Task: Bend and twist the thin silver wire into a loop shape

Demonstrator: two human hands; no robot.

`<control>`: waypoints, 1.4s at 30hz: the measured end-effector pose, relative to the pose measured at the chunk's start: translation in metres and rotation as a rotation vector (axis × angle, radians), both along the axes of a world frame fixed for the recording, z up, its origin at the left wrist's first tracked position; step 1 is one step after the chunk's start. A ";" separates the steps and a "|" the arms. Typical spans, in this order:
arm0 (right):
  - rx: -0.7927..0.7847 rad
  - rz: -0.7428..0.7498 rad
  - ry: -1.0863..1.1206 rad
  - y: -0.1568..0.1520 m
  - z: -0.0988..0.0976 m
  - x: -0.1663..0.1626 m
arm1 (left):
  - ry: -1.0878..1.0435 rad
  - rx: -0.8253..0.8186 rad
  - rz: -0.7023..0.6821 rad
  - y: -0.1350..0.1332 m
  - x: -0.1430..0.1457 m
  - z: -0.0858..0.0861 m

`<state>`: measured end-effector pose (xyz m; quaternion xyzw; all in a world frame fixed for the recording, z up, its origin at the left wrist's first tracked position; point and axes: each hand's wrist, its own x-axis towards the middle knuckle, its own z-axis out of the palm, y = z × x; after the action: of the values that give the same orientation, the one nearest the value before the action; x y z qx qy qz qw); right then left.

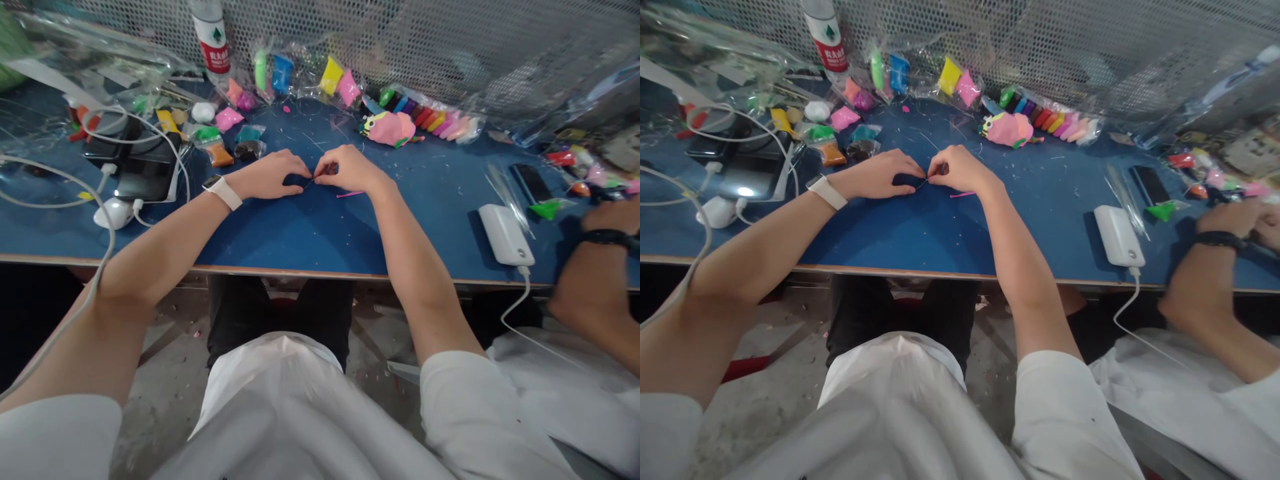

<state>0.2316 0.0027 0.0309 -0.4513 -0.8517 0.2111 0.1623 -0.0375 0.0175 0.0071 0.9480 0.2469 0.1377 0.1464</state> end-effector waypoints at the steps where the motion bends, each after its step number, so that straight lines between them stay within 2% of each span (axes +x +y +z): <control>1: -0.006 -0.001 0.008 0.000 0.000 0.000 | -0.003 -0.010 0.024 0.000 -0.001 0.002; 6: 0.015 0.026 0.006 -0.002 0.000 -0.001 | -0.037 -0.019 0.147 0.002 -0.012 0.011; 13: 0.068 0.075 0.054 -0.002 -0.006 -0.005 | 0.125 -0.080 0.053 0.009 -0.031 0.020; 23: 0.008 0.064 0.035 0.000 -0.010 -0.008 | 0.241 -0.112 0.116 0.006 -0.028 0.022; 27: -0.023 0.036 0.027 -0.001 -0.011 -0.010 | 0.152 -0.108 0.117 0.009 -0.030 0.015; 31: -0.022 -0.020 0.139 -0.005 -0.005 -0.013 | -0.005 -0.093 0.129 0.010 -0.026 0.010; 37: 0.045 -0.170 0.325 -0.008 0.005 -0.018 | -0.313 -0.104 0.289 -0.003 -0.010 0.010; 42: 0.030 -0.152 0.433 -0.012 0.008 -0.020 | -0.378 -0.164 0.323 -0.012 -0.002 0.010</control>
<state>0.2119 -0.0089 0.0387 -0.4558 -0.7637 0.2772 0.3635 -0.0395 0.0054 0.0171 0.8387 0.3736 0.3136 0.2422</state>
